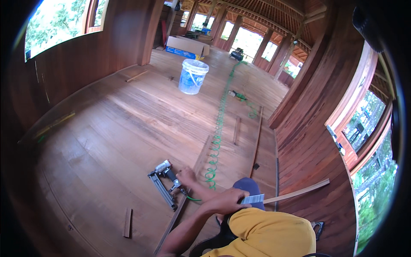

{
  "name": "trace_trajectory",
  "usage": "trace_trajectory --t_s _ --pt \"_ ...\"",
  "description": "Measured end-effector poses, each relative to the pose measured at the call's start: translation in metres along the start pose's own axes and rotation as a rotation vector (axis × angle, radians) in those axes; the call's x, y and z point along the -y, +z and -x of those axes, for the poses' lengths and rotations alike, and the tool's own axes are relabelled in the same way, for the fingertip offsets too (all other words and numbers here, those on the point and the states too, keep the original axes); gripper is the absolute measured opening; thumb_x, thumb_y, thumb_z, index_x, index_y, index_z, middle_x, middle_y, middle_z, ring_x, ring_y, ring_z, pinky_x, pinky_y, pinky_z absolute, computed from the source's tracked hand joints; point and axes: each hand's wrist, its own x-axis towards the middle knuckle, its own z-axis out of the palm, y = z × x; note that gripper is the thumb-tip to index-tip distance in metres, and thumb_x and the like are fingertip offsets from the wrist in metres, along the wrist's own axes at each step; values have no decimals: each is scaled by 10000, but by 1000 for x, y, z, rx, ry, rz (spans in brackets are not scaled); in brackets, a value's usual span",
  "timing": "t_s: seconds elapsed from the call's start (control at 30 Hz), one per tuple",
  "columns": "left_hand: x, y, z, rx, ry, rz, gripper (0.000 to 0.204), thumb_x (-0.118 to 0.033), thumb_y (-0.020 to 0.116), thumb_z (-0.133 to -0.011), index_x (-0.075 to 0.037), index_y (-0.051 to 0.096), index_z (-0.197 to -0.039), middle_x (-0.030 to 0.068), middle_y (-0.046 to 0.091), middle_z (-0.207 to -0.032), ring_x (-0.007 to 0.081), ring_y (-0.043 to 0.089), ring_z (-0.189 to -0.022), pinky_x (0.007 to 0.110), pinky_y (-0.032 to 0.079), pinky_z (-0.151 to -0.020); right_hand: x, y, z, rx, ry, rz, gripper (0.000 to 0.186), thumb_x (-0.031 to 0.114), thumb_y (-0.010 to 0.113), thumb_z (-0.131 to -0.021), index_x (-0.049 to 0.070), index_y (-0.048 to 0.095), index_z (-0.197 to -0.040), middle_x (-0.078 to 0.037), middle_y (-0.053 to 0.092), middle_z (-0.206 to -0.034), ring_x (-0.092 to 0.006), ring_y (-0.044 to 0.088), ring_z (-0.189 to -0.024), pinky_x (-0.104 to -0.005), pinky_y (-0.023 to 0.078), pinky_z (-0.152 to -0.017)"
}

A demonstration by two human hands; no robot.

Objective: The person installs wooden planks onto a curved wooden wall using a pneumatic nail gun. They measure and cut planks with a hand saw, then position and nail them into place.

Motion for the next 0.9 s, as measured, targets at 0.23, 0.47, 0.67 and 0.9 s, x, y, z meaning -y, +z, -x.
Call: trace_trajectory --t_s 0.23,0.47,0.67,0.9 --pt "-11 2 23 155 165 648 197 -148 755 -907 -23 603 -897 -21 600 -880 48 521 -847 230 444 -769 48 39 63 100 -317 -155 372 299 734 -844 101 665 -1151 -151 610 -1251 -354 569 -1190 -481 468 -1010" --pt "-65 34 10 7 88 1443 296 -101 687 -948 -102 433 -795 50 628 -902 102 571 -805 284 460 -681 119 69 126 280 -912 -369 348 260 736 -850 98 660 -1148 -150 605 -1265 -355 566 -1190 -477 465 -1011" --pt "-80 90 -28 -378 545 836 200 -103 675 -862 -13 599 -1023 -20 582 -822 87 536 -767 267 447 -679 137 71 189 538 -1244 -450 295 158 719 -870 82 640 -1144 -139 598 -1283 -349 571 -1179 -462 461 -1012" --pt "-58 96 -44 -453 493 768 214 -121 703 -851 -10 585 -991 -15 559 -808 92 526 -765 283 439 -664 96 -13 124 726 -1454 -67 276 185 706 -883 75 632 -1125 -125 615 -1214 -332 587 -1154 -438 487 -972"
